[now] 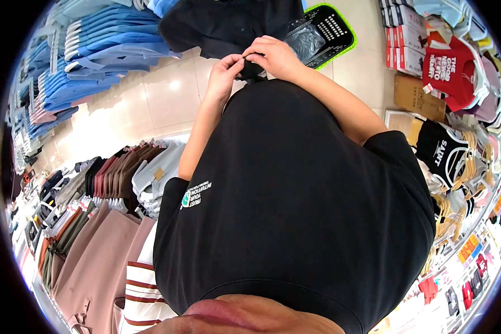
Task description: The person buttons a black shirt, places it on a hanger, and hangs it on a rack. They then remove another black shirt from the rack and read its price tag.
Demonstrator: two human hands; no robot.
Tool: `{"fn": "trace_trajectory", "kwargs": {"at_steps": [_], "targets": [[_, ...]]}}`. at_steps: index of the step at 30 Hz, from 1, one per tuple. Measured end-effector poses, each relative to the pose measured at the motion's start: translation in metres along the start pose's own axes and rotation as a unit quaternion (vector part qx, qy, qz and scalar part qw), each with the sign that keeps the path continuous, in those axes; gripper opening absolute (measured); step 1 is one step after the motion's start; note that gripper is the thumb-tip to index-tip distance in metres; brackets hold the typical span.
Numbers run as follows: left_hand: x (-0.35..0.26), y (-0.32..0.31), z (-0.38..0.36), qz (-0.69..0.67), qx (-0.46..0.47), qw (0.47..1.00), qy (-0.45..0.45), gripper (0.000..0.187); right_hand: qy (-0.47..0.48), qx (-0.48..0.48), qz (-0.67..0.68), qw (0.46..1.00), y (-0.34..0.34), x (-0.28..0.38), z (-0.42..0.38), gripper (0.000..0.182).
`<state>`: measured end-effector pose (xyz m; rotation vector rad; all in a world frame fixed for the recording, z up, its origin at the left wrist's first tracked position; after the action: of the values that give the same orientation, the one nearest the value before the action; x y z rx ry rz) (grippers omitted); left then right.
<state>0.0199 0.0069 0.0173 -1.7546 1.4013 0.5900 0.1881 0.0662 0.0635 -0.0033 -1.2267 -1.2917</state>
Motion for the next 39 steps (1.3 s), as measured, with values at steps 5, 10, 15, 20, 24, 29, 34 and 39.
{"fn": "trace_trajectory", "kwargs": {"at_steps": [5,10,15,20,24,29,34,39], "targets": [[0.0,-0.001,-0.003,0.074,-0.027,0.997,0.001,0.017,0.017,0.034,-0.036,0.999,-0.001,0.0,0.0,0.011],[-0.013,-0.01,-0.013,0.161,-0.051,0.985,-0.03,0.026,0.014,0.022,-0.053,0.998,0.001,0.001,0.0,0.01],[-0.017,-0.011,-0.016,0.272,-0.087,0.955,-0.076,0.026,-0.045,0.031,0.006,0.998,-0.005,-0.007,-0.006,0.012],[-0.016,-0.009,-0.017,0.275,-0.094,0.954,-0.071,0.025,-0.129,0.043,0.111,0.985,-0.008,-0.012,-0.01,0.017],[-0.013,-0.007,-0.015,0.299,-0.108,0.944,-0.084,0.026,-0.157,0.039,0.157,0.974,-0.011,-0.014,-0.012,0.019],[-0.006,-0.003,-0.012,0.272,-0.103,0.953,-0.089,0.026,-0.198,0.047,0.175,0.963,-0.009,-0.009,-0.011,0.019],[-0.005,-0.003,-0.013,0.262,-0.102,0.957,-0.074,0.025,-0.191,0.047,0.173,0.965,-0.014,-0.015,-0.014,0.02],[-0.005,-0.003,-0.013,0.248,-0.103,0.961,-0.07,0.025,-0.203,0.056,0.198,0.957,-0.01,-0.014,-0.013,0.02]]}}
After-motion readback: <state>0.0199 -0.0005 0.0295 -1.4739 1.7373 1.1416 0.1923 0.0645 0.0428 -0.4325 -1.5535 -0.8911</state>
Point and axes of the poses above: each hand's wrist, its own z-axis towards the middle knuckle, its own y-axis out of the back of the hand, x = y × z, the point moved 3 cm from there along z, towards the middle knuckle, and after that the axes turned 13 degrees about y, right-handed, at the moved point
